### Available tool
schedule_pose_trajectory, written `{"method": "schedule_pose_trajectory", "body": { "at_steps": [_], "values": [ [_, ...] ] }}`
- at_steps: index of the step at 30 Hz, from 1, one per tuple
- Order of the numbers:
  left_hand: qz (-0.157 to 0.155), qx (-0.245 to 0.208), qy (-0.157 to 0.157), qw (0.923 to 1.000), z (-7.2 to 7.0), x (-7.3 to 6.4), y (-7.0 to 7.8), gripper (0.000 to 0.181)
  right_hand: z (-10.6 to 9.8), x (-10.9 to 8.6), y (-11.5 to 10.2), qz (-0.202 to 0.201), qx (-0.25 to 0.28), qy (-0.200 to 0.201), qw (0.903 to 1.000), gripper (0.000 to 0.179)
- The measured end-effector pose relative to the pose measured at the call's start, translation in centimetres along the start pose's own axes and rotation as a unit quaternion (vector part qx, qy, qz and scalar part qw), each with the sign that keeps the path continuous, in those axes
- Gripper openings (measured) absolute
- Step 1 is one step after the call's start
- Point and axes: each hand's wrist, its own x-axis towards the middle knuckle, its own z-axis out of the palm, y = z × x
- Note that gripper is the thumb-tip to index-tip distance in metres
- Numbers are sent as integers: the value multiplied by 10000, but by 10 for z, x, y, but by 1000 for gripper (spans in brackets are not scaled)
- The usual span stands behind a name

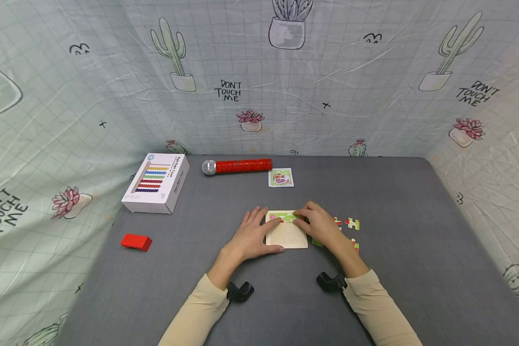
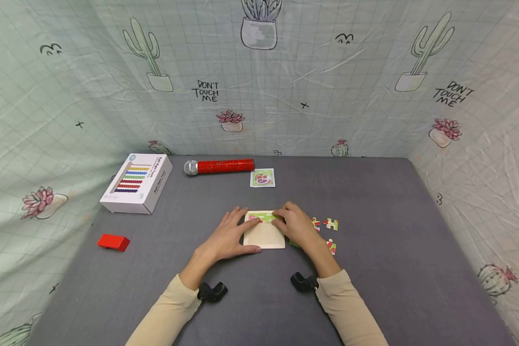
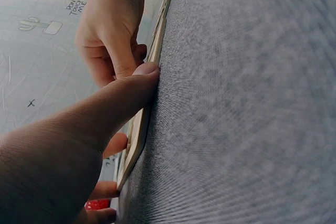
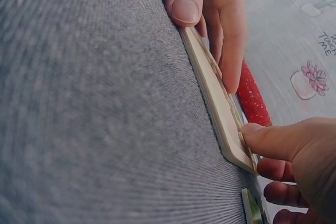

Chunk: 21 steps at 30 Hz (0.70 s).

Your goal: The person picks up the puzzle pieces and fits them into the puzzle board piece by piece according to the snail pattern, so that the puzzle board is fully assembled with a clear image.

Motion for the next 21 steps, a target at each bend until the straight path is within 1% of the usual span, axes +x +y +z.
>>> {"method": "schedule_pose_trajectory", "body": {
  "at_steps": [11, 16, 21],
  "values": [
    [-28, -95, 52, 9999, -2, -1, 1, 81, 0, 0, 0, 0, -16, 54, 10000, 24],
    [-57, -137, -19, 9999, -5, -2, 0, 84, 0, 0, 0, 34, -3, 5, 10000, 25],
    [-53, -280, -109, 9995, -8, -2, -4, 86, 1, 1, 1, 61, -44, -29, 10000, 26]
  ]
}}
